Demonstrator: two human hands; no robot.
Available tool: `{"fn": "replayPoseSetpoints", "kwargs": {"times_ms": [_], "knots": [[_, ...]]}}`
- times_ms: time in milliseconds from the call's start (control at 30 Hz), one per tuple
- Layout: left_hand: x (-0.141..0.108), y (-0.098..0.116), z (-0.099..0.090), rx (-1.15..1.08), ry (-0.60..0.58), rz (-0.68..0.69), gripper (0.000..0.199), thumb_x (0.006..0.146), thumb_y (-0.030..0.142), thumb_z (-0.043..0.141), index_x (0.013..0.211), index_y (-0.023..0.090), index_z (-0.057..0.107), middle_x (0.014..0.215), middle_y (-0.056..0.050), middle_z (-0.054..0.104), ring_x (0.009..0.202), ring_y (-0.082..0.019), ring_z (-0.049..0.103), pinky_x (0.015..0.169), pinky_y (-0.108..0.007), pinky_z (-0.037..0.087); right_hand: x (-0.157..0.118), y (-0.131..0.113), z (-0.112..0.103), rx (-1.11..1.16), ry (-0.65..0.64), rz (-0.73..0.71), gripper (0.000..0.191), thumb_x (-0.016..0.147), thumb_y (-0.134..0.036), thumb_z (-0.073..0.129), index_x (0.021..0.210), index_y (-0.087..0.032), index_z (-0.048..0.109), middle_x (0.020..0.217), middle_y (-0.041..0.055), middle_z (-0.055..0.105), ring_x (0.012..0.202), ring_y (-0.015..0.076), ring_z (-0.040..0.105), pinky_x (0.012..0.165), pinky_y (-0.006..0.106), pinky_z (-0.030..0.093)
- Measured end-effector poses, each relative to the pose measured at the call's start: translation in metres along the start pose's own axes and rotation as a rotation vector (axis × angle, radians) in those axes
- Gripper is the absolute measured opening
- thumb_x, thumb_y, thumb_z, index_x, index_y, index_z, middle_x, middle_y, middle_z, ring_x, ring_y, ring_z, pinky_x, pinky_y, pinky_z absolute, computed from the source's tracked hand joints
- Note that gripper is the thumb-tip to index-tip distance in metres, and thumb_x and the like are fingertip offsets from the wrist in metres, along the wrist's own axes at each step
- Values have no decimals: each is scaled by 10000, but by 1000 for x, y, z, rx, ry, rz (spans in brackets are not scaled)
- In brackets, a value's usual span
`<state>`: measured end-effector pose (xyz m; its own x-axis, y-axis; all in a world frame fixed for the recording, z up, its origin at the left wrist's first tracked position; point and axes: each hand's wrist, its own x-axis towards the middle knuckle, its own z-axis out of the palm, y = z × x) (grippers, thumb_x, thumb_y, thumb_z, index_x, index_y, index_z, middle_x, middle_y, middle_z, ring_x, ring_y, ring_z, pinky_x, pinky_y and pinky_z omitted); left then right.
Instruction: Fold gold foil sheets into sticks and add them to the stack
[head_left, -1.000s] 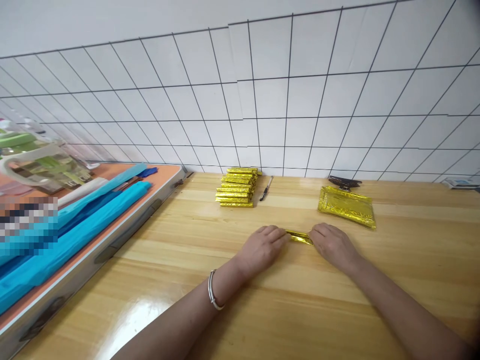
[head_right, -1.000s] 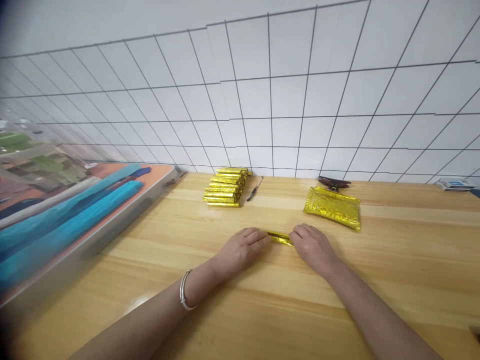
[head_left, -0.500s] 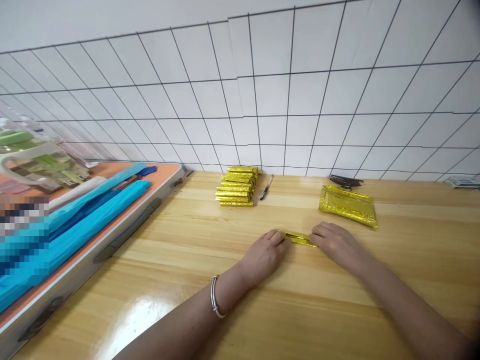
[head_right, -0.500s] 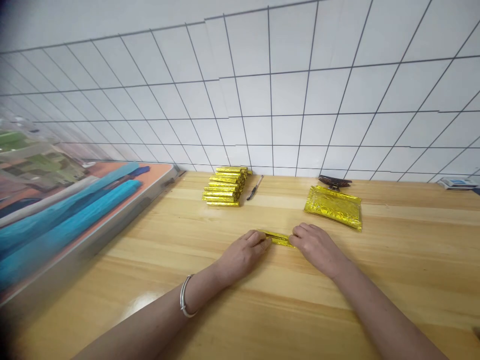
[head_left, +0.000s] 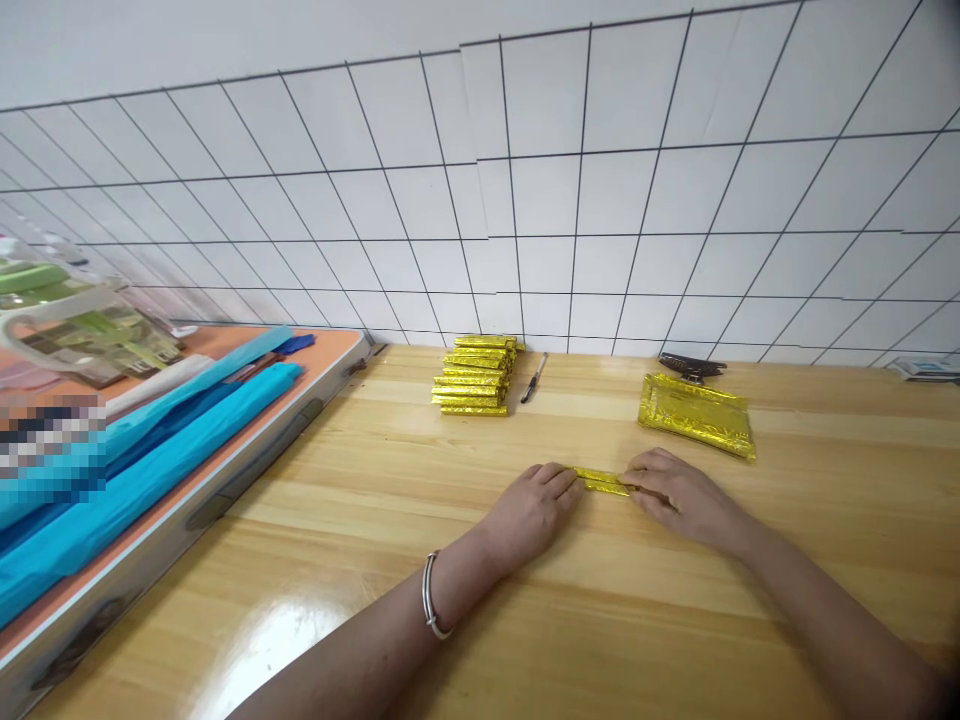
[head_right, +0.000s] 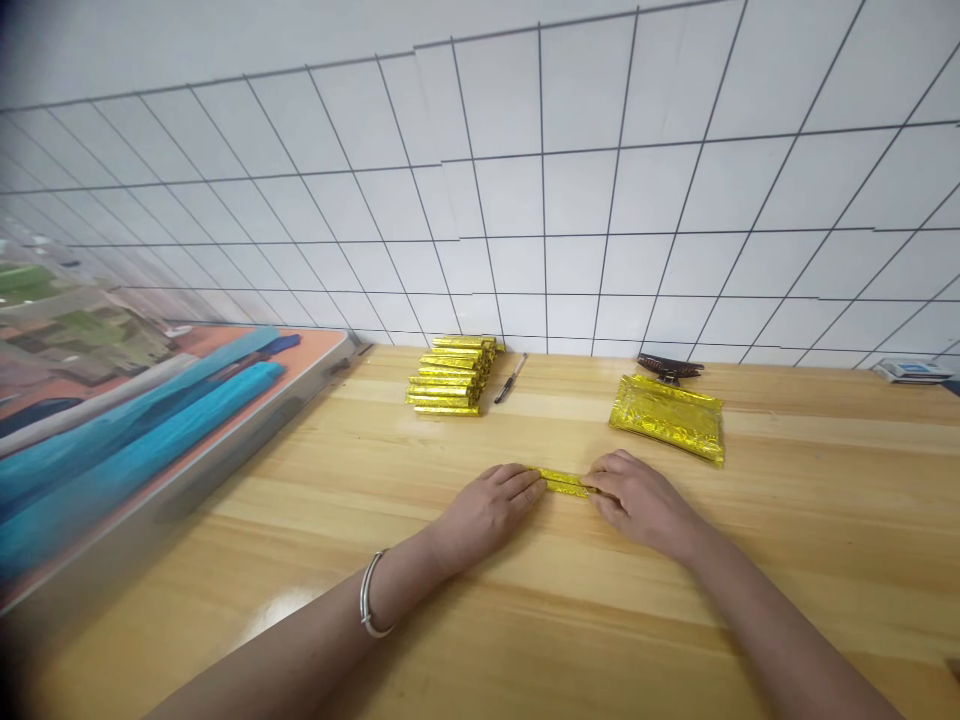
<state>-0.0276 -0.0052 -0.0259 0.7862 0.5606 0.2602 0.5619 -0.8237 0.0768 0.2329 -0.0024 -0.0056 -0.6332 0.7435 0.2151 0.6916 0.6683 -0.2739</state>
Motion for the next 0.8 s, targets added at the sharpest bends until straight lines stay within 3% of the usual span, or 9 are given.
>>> {"fn": "replayPoseSetpoints", "kwargs": {"times_ms": [167,300,567,800], "knots": [[6,-7,-5,14,2,66,263,925,165,389,1162,153,501,1114,-102,593,1160,-218,452,976,-395,372,-3,-1,11,-82,85,52,235,860,-224,495,1067,-211,604,944,69,639,901,197,549,784,340,468],[5,-15,-2,-31,-14,99,283,930,174,384,1193,152,486,1146,-97,578,1143,-193,479,973,-350,401,-5,-10,16,-201,75,22,231,891,-190,441,1023,-205,629,897,76,632,884,196,540,766,332,465],[-8,-35,3,-169,28,120,339,934,189,374,1260,214,464,1238,-62,554,1143,-147,499,996,-322,400,-20,-20,31,-394,52,50,296,899,-163,423,1163,-208,547,1087,99,589,996,226,501,805,371,442],[7,-42,-14,-38,-33,274,260,926,165,391,1159,169,507,1100,-95,616,1075,-183,510,910,-325,422,-11,-25,27,-409,39,49,256,901,-163,428,1113,-204,566,1036,86,602,1002,218,498,819,358,434]]}}
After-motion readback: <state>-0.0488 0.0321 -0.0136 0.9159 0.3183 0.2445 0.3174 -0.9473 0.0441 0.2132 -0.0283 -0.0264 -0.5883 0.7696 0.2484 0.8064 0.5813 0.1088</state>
